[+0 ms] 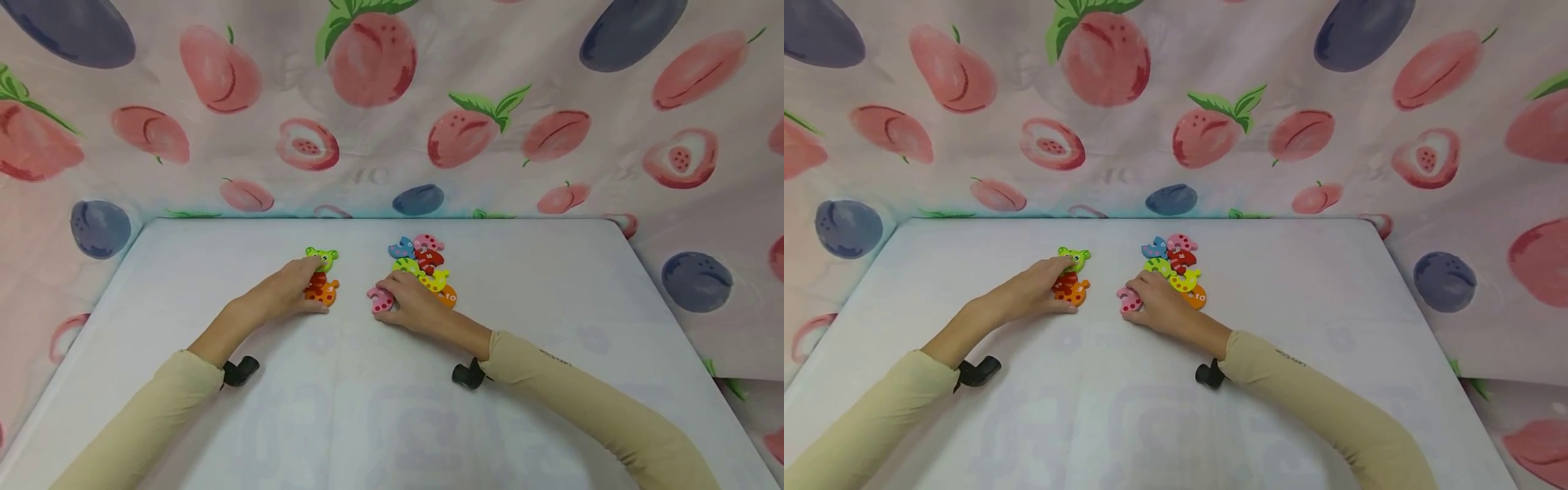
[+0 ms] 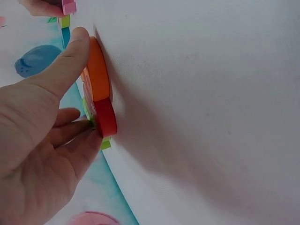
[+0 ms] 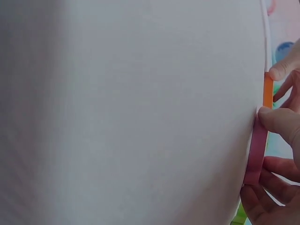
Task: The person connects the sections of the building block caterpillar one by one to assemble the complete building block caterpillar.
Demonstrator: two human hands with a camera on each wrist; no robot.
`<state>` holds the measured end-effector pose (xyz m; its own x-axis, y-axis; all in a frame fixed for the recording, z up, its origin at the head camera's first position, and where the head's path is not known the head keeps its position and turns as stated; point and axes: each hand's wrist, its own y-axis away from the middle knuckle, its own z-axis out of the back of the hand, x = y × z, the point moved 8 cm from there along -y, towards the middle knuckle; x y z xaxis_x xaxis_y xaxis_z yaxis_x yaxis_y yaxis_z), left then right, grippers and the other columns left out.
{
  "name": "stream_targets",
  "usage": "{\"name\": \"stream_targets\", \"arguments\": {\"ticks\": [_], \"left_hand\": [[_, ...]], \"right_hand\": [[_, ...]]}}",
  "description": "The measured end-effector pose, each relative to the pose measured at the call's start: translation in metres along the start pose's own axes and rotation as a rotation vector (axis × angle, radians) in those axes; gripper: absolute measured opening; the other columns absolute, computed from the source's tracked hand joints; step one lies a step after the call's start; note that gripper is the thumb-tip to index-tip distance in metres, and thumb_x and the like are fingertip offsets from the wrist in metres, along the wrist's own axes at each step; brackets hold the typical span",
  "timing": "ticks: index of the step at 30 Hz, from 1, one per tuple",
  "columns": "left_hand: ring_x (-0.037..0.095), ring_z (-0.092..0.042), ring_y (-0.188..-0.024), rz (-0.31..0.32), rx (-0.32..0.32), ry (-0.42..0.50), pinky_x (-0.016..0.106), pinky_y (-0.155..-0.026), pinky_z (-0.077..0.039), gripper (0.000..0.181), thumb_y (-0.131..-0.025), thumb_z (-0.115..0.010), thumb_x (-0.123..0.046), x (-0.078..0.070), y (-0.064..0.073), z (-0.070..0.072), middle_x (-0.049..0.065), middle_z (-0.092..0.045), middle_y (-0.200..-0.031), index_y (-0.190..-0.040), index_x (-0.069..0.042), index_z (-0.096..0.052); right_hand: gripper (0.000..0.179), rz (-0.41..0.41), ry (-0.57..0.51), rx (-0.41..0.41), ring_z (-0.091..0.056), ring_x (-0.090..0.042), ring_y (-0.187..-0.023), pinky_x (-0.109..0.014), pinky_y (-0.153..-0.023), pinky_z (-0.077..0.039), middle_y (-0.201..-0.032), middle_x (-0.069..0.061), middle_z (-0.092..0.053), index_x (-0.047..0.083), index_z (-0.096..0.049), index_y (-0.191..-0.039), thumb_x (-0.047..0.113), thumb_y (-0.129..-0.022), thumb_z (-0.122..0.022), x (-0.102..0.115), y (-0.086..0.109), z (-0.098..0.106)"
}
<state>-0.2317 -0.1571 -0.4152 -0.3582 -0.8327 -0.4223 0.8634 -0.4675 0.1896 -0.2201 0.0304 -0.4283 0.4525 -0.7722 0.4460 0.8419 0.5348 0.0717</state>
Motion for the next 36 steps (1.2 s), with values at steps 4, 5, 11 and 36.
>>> {"name": "stream_targets", "arguments": {"ticks": [4, 5, 11, 36], "left_hand": [[0.039, -0.031, -0.14, 0.04, -0.002, -0.008, 0.053, -0.114, -0.032, 0.097, -0.078, -0.079, -0.039, 0.001, 0.001, 0.001, 0.024, -0.031, -0.152, -0.147, 0.007, -0.03], [0.04, -0.031, -0.14, 0.043, -0.004, -0.007, 0.053, -0.114, -0.032, 0.097, -0.078, -0.079, -0.039, 0.001, 0.001, 0.002, 0.024, -0.029, -0.152, -0.147, 0.009, -0.03], [0.04, -0.032, -0.139, 0.059, -0.001, -0.018, 0.053, -0.113, -0.033, 0.098, -0.076, -0.08, -0.041, 0.001, 0.0, 0.004, 0.024, -0.031, -0.151, -0.145, 0.009, -0.033], [0.037, -0.033, -0.136, 0.06, -0.015, -0.003, 0.054, -0.113, -0.034, 0.095, -0.076, -0.081, -0.042, 0.004, -0.001, 0.003, 0.021, -0.033, -0.152, -0.145, 0.006, -0.037]], "right_hand": [[0.056, 0.002, 0.008, 0.018, -0.053, -0.02, -0.117, -0.034, -0.1, -0.05, -0.125, -0.006, -0.059, 0.01, -0.059, -0.131, 0.035, -0.084, -0.075, -0.001, -0.002, 0.0], [0.056, 0.004, 0.005, 0.02, -0.054, -0.02, -0.116, -0.033, -0.099, -0.051, -0.125, -0.006, -0.059, 0.01, -0.058, -0.131, 0.035, -0.084, -0.075, -0.001, -0.002, 0.0], [0.056, -0.001, -0.035, 0.004, -0.054, -0.019, -0.115, -0.032, -0.096, -0.052, -0.124, -0.004, -0.059, 0.011, -0.057, -0.134, 0.03, -0.084, -0.074, -0.002, -0.005, 0.002], [0.046, 0.163, -0.143, 0.029, -0.052, -0.019, -0.125, -0.035, -0.11, -0.042, -0.133, -0.004, -0.058, 0.011, -0.056, -0.133, 0.026, -0.092, -0.067, 0.031, -0.04, -0.002]]}}
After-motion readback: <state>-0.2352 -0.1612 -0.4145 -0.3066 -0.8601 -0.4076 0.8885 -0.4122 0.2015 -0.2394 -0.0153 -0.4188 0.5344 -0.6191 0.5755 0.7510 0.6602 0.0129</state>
